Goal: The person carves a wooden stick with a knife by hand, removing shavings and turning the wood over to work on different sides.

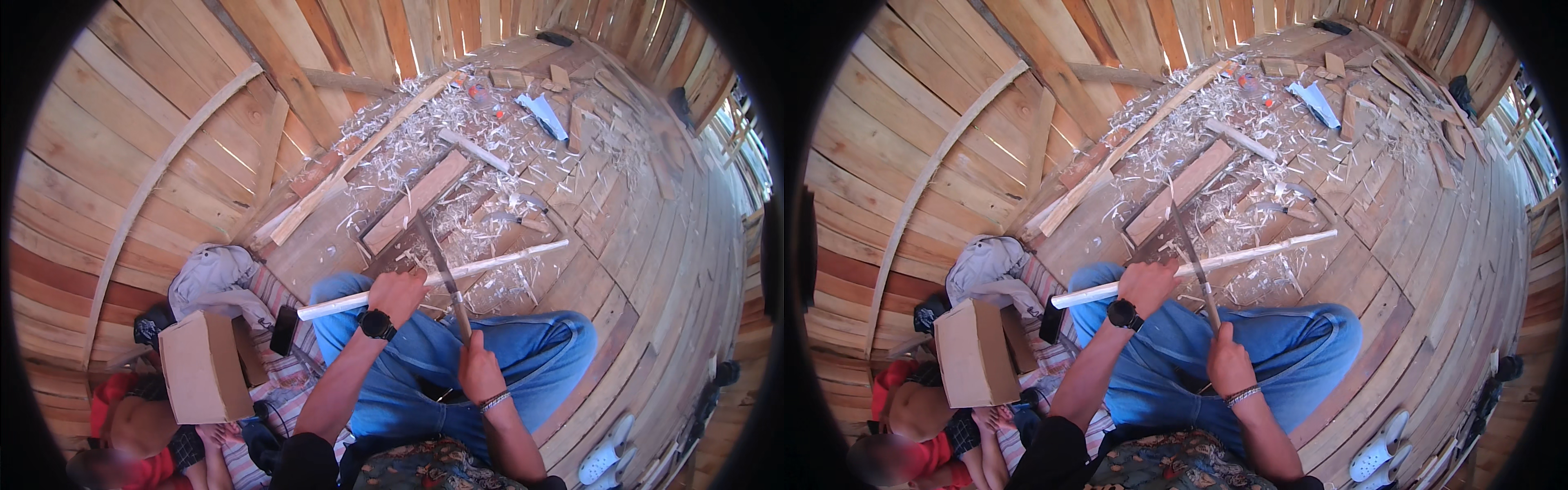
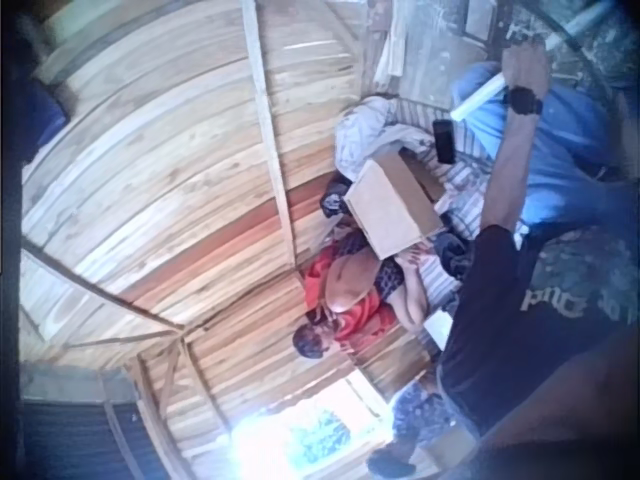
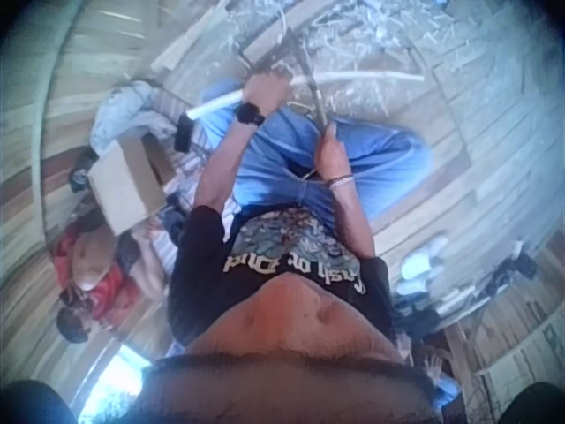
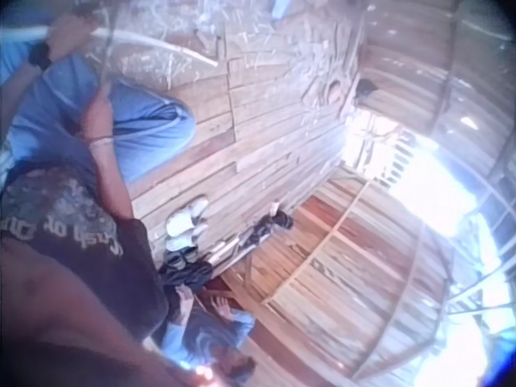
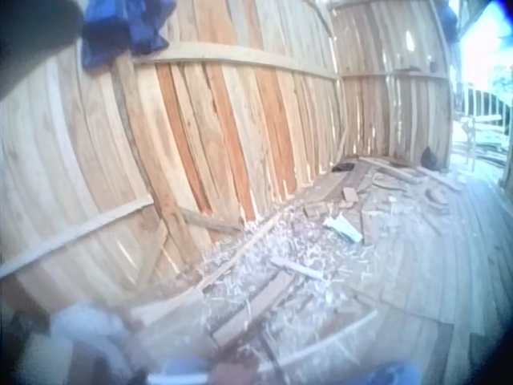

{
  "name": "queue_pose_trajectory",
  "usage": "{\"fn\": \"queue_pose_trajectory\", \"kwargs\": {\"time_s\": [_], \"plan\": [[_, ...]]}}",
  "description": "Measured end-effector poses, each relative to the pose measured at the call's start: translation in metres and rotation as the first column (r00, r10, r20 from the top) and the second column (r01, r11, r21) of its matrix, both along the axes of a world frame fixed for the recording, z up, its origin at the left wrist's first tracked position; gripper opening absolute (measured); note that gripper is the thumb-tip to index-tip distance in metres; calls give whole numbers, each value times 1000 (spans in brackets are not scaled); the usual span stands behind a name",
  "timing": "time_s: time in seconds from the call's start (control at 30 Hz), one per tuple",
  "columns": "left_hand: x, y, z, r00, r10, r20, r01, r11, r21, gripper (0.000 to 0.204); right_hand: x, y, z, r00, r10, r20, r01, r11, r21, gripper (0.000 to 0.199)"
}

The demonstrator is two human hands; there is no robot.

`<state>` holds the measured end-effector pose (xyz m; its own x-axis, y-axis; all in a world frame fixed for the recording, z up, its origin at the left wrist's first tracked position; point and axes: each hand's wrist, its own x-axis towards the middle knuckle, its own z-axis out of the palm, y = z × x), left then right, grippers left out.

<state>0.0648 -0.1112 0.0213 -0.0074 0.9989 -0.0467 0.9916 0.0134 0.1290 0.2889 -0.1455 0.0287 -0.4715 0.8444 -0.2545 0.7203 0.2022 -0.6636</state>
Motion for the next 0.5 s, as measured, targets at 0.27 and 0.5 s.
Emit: {"fn": "queue_pose_trajectory", "kwargs": {"time_s": [0.27,0.5], "plan": [[-5,4,-1,999,6,36,-7,999,47,27,40,-36,29,1000,-22,5,23,993,-112,20],[1,6,0,999,-19,31,18,999,39,26,-1,-5,-19,999,-16,42,17,1000,-6,18]]}}
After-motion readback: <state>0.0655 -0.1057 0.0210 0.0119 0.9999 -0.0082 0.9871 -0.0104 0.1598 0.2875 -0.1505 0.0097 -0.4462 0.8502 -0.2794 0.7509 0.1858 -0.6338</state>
